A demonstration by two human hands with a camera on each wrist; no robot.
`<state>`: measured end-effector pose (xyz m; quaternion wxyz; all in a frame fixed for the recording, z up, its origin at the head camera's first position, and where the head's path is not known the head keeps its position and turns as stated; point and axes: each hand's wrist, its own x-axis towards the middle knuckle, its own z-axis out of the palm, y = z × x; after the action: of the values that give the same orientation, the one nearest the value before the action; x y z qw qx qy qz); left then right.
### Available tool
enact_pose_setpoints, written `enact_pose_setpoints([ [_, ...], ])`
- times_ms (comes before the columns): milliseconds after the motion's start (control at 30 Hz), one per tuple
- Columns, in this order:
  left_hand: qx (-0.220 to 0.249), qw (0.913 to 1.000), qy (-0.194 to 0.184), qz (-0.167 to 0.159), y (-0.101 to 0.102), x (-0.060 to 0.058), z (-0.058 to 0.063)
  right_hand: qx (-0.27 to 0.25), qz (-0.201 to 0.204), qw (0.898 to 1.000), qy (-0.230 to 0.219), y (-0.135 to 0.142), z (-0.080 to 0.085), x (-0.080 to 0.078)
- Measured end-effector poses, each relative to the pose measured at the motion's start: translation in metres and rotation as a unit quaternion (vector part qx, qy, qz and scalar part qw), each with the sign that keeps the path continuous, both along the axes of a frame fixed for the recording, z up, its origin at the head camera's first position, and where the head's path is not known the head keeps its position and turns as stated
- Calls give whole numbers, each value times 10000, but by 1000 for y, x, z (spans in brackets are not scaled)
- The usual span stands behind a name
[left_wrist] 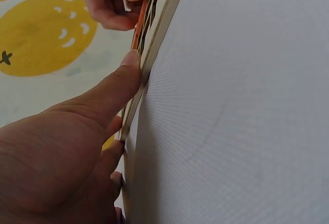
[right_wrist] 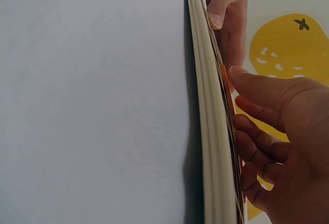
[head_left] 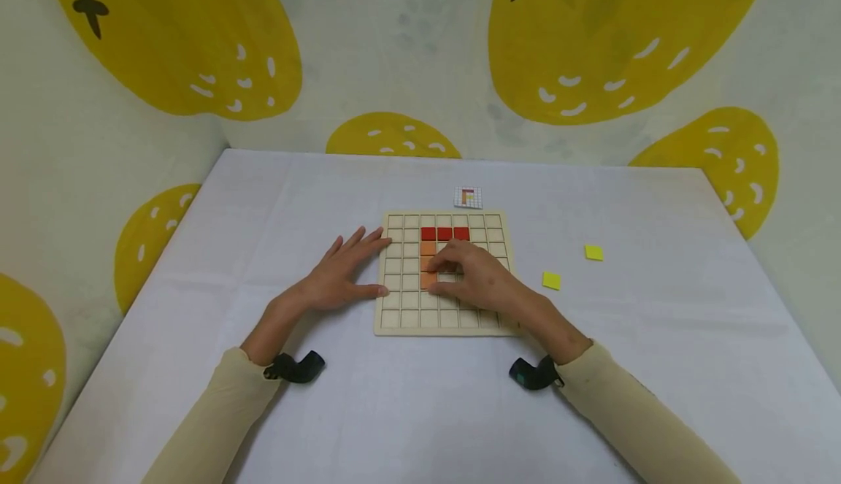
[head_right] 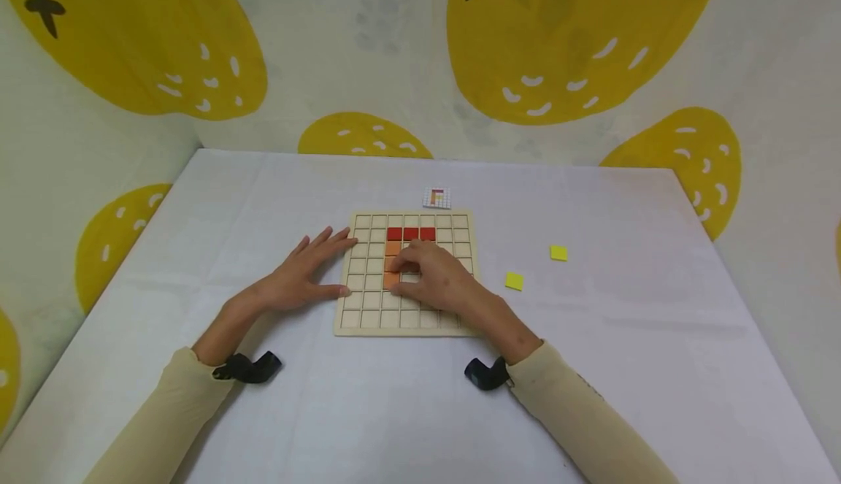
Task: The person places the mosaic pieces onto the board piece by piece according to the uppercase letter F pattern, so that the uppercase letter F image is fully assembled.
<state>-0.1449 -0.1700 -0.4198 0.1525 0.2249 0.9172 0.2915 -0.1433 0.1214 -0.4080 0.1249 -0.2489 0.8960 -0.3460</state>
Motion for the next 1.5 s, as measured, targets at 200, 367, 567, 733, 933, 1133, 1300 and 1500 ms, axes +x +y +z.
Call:
enact_pose_setpoints([
  [200,-8,10000,5,-6,0,0,1,-178,24,9998,98,5,0,0],
  [367,-26,10000,6,-2,1,0,2,-242,-139,9996,-53,10,3,2],
  [567,-62,10000,19,25,0,1,0,-297,-240,9993,19,19,3,3],
  [733,-47,10000,28,22,0,1,-1,-420,-350,9985,80,27,5,5],
  [933,-25,10000,47,28,0,1,-2,-434,-483,9978,125,38,5,7],
  [1133,-47,10000,59,23,1,1,-2,-372,-575,9975,179,51,1,8],
  [1300,-56,10000,44,38,1,1,-1,-253,-712,9971,134,60,-1,8],
  [1500,-68,10000,27,44,1,2,-1,-243,-675,9972,194,68,0,7],
])
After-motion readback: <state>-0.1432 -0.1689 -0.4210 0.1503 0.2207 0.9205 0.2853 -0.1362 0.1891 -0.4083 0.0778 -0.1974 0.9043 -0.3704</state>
